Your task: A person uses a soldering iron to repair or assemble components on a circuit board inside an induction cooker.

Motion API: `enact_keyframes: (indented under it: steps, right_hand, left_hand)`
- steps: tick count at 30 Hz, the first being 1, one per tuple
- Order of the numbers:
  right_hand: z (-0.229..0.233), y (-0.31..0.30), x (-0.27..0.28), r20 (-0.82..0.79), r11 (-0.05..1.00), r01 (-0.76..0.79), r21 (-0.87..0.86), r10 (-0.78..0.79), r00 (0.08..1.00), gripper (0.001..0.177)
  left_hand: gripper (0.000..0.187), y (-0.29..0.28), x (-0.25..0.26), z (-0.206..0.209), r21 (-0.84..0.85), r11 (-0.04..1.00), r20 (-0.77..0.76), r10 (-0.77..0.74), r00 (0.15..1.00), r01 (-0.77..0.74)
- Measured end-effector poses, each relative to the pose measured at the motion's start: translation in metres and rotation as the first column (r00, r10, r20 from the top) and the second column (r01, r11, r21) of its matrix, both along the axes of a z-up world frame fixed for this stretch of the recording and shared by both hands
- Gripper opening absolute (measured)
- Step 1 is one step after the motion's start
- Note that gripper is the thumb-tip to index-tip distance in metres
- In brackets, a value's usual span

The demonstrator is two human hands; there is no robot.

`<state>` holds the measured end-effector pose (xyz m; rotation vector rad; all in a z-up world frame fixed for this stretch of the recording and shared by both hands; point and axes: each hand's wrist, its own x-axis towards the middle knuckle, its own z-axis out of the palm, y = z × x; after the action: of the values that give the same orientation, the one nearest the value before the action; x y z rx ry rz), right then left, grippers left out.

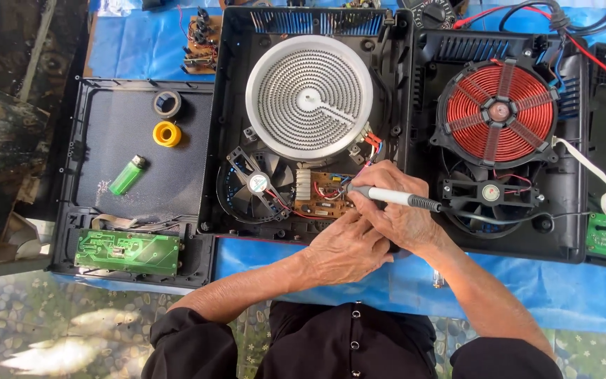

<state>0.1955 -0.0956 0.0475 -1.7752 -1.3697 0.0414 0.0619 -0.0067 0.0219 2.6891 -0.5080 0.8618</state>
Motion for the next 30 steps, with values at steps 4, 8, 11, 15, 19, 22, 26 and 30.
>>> enact_keyframes:
  steps: [4,8,11,15,19,22,26,30]
  right_hand:
    - [0.013,0.002,-0.003,-0.005,0.997,-0.019,0.073,0.02,1.0,0.008]
    - [0.013,-0.005,-0.001,-0.082,0.986,-0.041,0.162,0.055,0.995,0.006]
    - [0.016,-0.021,0.012,-0.127,0.983,0.006,0.183,0.018,0.992,0.008]
    - [0.008,-0.031,0.021,0.027,0.984,0.039,0.172,-0.045,0.999,0.005]
    - [-0.005,-0.026,0.021,0.104,0.971,-0.011,0.239,-0.014,0.994,0.003]
    - [-0.004,-0.02,0.02,0.363,0.961,-0.086,0.263,-0.016,0.932,0.028]
    - [0.0,-0.016,0.015,0.363,0.951,-0.097,0.292,-0.017,0.932,0.05]
    - [0.001,-0.017,0.007,0.227,0.967,0.009,0.253,-0.068,0.971,0.012]
  left_hand:
    - [0.029,0.001,0.0,0.005,-0.013,0.999,-0.002,-0.035,0.999,0.035]
    - [0.036,0.002,-0.001,-0.007,-0.03,0.999,0.024,-0.02,0.999,0.021]
    - [0.04,0.009,-0.005,-0.01,-0.077,0.997,0.001,-0.032,0.999,0.032]
    - [0.035,0.018,-0.009,-0.003,-0.085,0.996,-0.079,0.032,0.996,-0.039]
    - [0.036,0.023,-0.007,-0.017,-0.119,0.982,-0.072,0.14,0.988,-0.148]
    - [0.028,0.026,-0.003,-0.007,-0.092,0.937,-0.159,0.321,0.934,-0.338]
    - [0.035,0.033,-0.005,0.005,-0.067,0.926,-0.184,0.354,0.917,-0.371]
    - [0.037,0.034,-0.002,0.002,-0.127,0.934,-0.154,0.313,0.937,-0.333]
